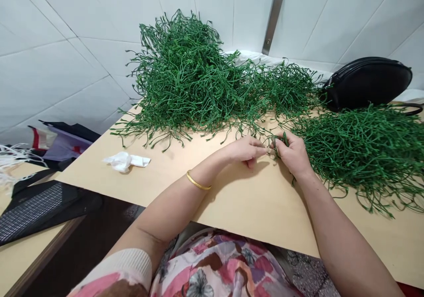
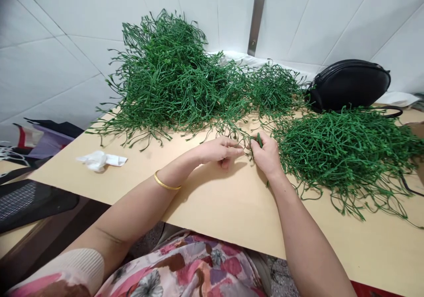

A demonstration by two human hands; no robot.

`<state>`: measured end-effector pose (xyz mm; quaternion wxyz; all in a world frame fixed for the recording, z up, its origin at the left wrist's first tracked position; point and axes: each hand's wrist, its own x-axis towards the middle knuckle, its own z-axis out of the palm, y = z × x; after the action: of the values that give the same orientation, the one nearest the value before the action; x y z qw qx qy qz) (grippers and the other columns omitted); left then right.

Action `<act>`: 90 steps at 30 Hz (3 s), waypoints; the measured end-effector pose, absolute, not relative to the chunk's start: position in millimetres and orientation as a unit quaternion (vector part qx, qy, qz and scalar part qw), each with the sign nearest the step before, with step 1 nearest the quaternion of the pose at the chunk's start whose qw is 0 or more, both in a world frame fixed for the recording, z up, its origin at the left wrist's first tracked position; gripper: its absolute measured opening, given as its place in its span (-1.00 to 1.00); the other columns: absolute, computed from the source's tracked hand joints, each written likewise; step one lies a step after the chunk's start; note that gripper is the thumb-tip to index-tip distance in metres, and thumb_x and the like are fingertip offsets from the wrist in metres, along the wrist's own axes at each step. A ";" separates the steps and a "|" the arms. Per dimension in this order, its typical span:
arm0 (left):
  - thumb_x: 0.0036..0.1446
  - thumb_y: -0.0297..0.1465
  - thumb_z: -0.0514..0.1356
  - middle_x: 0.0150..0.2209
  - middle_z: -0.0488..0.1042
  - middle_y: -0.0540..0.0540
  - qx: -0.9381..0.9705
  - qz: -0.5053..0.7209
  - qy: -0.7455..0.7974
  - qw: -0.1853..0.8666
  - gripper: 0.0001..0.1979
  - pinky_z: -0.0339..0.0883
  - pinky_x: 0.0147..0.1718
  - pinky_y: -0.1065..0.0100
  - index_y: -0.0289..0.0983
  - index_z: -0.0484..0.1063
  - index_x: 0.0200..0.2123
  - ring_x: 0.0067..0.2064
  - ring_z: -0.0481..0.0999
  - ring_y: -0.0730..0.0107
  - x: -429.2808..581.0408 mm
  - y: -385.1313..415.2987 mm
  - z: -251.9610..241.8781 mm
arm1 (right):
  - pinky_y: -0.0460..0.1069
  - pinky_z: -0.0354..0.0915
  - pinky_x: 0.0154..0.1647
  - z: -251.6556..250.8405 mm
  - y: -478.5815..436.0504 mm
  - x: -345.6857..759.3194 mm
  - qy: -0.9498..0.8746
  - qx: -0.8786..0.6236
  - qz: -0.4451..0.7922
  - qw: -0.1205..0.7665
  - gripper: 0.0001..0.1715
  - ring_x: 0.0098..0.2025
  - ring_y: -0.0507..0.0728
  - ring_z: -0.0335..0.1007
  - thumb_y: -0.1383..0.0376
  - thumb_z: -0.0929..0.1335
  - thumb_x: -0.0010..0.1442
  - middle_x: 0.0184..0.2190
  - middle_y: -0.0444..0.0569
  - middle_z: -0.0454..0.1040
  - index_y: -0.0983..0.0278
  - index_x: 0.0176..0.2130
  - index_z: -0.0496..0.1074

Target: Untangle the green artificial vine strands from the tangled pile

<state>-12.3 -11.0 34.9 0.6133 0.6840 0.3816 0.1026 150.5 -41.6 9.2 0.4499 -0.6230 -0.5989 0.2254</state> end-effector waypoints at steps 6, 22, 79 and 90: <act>0.05 -0.19 0.11 -0.68 0.20 0.06 0.729 0.296 0.412 0.459 -0.69 0.03 -0.59 0.47 -0.32 0.34 -0.56 -0.61 0.15 0.59 -15.9 -10.9 42.5 | -0.08 0.06 -0.53 3.2 -38.5 155.4 -0.546 -0.601 0.328 0.483 -0.88 -0.59 -0.02 0.12 0.26 0.29 -0.06 -0.63 -0.16 0.32 0.28 -0.49 0.34; 0.02 -0.45 0.15 -0.61 0.30 0.03 0.400 0.417 0.391 0.716 -0.94 0.09 -0.63 0.50 -0.32 0.32 -0.44 -0.63 0.26 0.62 13.8 -17.4 16.8 | -0.08 -0.04 -0.52 7.4 -44.0 142.4 -0.627 -0.614 0.224 0.424 -0.84 -0.55 -0.03 -0.02 0.27 0.30 -0.02 -0.65 -0.22 0.13 0.27 -0.56 0.26; -0.07 -0.53 0.22 -0.56 0.41 0.00 0.282 0.433 0.318 0.795 -0.99 0.22 -0.47 0.46 -0.37 0.44 -0.48 -0.54 0.36 0.59 8.1 15.5 -0.2 | -0.08 0.13 -0.43 7.5 -43.8 115.9 -0.547 -0.592 0.324 0.495 -0.63 -0.49 -0.03 0.17 0.09 0.41 -0.09 -0.55 -0.14 0.35 0.36 -0.41 0.49; -0.01 -0.54 0.21 -0.60 0.37 0.02 0.281 0.416 0.344 0.794 -0.87 0.25 -0.45 0.51 -0.35 0.33 -0.55 -0.54 0.35 0.61 10.3 11.9 6.8 | -0.11 0.16 -0.50 -1.3 -34.2 116.8 -0.437 -0.541 0.372 0.615 -0.75 -0.56 -0.07 0.12 0.18 0.41 -0.12 -0.64 -0.22 0.23 0.31 -0.56 0.35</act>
<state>10.3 11.9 6.8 0.7936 0.2811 0.3440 0.4157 116.8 -34.2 -1.3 0.6152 -0.5405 -0.4367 0.3724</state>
